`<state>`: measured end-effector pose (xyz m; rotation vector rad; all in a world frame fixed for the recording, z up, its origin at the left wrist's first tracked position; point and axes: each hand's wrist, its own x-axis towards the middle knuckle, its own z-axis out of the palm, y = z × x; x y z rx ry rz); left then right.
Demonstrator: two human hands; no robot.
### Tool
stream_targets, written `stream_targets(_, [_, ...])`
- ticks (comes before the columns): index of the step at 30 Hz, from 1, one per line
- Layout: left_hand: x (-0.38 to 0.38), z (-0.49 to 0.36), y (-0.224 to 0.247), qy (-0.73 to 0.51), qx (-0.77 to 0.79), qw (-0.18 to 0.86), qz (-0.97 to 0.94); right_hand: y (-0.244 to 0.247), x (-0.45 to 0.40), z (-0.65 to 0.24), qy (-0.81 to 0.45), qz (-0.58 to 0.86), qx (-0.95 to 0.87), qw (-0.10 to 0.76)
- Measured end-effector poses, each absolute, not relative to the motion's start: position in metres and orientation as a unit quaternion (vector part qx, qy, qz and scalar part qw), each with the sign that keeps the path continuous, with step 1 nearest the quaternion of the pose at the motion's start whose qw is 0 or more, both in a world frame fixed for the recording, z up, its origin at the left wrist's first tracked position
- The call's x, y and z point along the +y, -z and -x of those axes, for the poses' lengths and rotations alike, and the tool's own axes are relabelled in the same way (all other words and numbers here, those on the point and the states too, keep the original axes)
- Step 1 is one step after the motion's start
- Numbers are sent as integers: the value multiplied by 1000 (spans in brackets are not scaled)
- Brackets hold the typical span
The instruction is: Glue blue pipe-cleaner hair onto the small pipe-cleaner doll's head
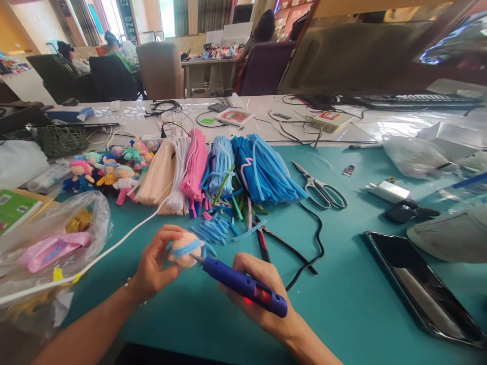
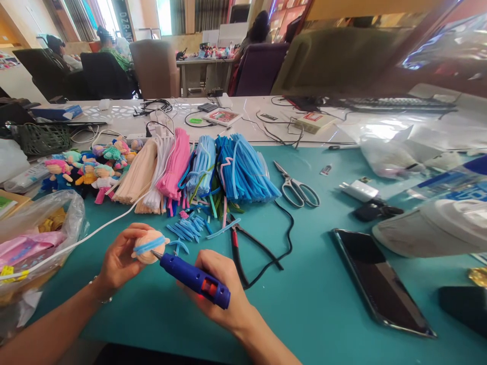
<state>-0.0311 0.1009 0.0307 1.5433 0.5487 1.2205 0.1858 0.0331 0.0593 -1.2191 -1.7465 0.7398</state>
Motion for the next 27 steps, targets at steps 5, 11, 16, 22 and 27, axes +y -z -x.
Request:
stream_targets(5, [100,32,-30,-508,233,521,-645,-59,33,-185,-270,505,-706,417])
stream_targets(11, [101,32,-29,-505,231,518,-650,-57,35,-184,-242,511,-716,410])
stream_targets(16, [101,32,-29,-507,231,519,-648,-55,33,-184,-223,524,-716,403])
stream_targets(22, [102,32,-31,-517,239,524,-633,-54,33,-186,-225,540,-707,399])
stream_targets(27, [103,32,-29,-524,230,527,-628,-54,34,-187,-223,546,-703,398])
